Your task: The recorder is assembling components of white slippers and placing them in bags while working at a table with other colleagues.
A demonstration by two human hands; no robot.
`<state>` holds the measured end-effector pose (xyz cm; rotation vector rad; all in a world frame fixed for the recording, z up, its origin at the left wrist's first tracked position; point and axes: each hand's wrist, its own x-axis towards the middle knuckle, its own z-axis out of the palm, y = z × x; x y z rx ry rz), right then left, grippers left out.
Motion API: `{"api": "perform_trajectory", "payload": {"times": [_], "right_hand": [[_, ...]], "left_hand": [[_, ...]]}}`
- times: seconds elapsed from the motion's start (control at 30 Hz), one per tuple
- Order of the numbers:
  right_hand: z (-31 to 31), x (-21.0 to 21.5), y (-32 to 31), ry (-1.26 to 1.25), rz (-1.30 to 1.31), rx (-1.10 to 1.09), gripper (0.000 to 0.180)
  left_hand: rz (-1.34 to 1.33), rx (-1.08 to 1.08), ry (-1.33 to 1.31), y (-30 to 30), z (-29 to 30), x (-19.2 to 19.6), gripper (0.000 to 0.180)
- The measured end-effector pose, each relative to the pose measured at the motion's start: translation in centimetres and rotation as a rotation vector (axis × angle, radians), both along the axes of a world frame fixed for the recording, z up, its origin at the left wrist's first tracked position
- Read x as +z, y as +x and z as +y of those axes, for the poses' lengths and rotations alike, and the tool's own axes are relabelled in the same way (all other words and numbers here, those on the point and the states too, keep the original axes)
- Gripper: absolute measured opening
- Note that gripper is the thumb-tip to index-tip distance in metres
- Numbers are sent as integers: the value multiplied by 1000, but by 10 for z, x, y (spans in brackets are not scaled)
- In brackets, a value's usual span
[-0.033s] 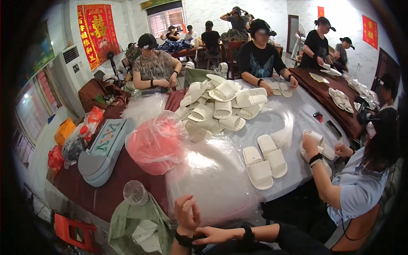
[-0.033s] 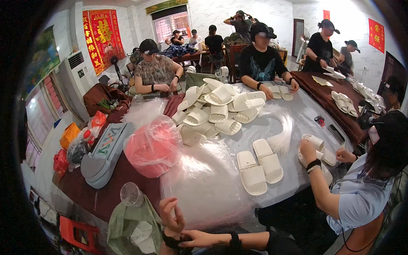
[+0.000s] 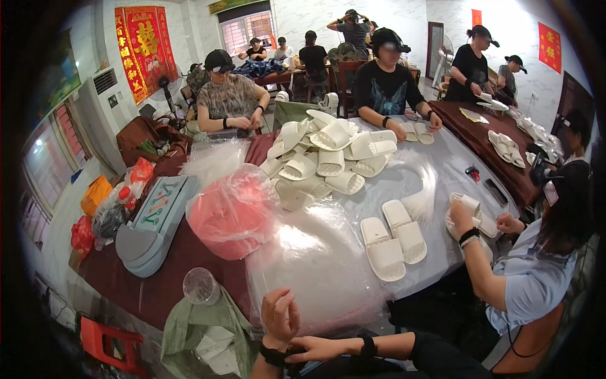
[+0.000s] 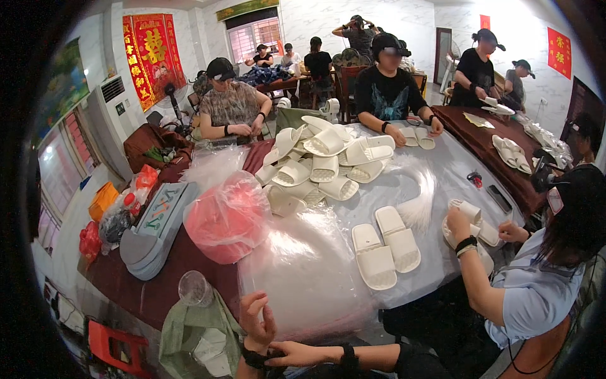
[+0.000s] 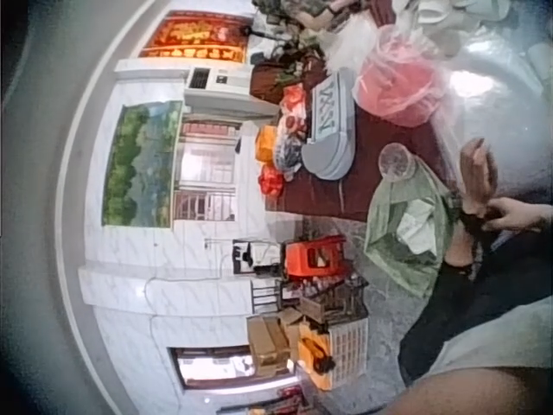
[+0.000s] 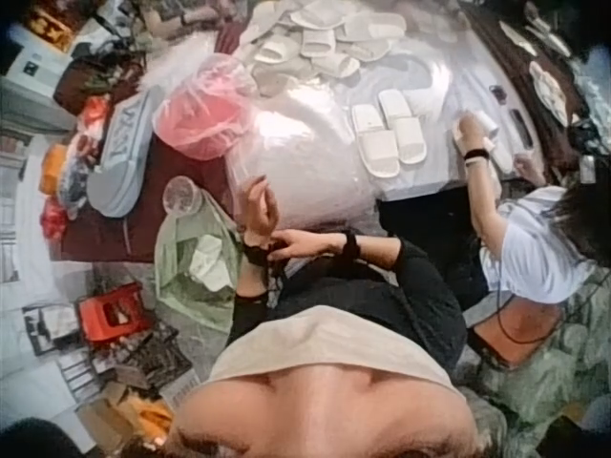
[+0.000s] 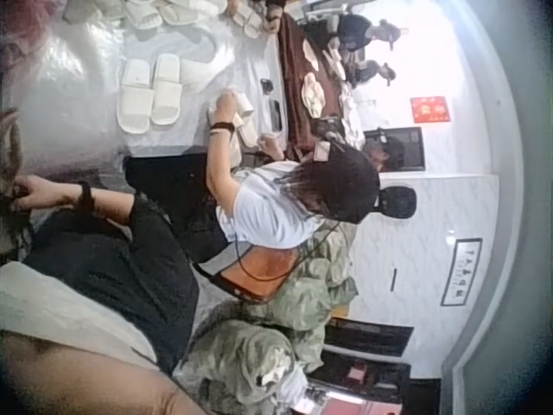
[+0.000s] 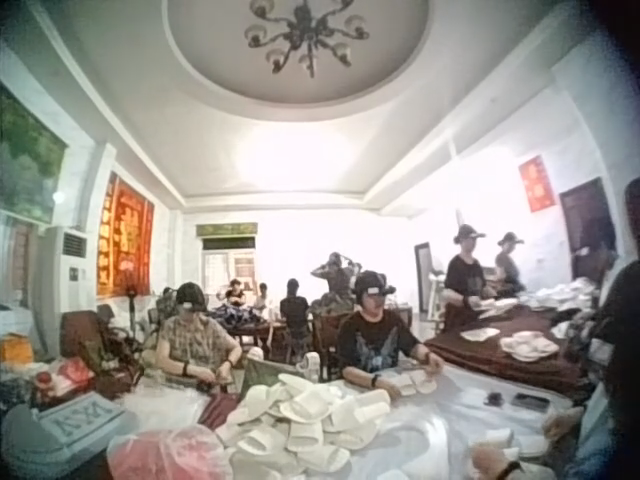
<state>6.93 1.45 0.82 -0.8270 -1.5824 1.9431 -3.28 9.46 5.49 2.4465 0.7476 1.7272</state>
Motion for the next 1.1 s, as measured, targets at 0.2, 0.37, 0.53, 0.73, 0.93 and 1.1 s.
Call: {"api": "perform_trajectory", "payload": {"times": [0.2, 0.37, 0.53, 0.73, 0.93, 1.1], "right_hand": [[7, 4, 38, 610, -432, -108, 45], [28, 24, 130, 646, -781, -724, 37], [50, -1, 231, 1047, -1552, -984, 43], [54, -13, 278, 530, -1579, -729, 55], [55, 18, 275, 574, -1719, -615, 53], [47, 18, 303, 275, -1367, -527, 59]], "left_hand": [[391, -5, -241, 4, 10, -24, 23], [609, 127, -178, -20, 18, -80, 24], [770, 60, -278, -22, 22, -115, 39], [803, -19, -313, -21, 20, -100, 49], [824, 11, -200, -23, 15, -84, 44], [794, -69, -236, -25, 18, -108, 42]]}}
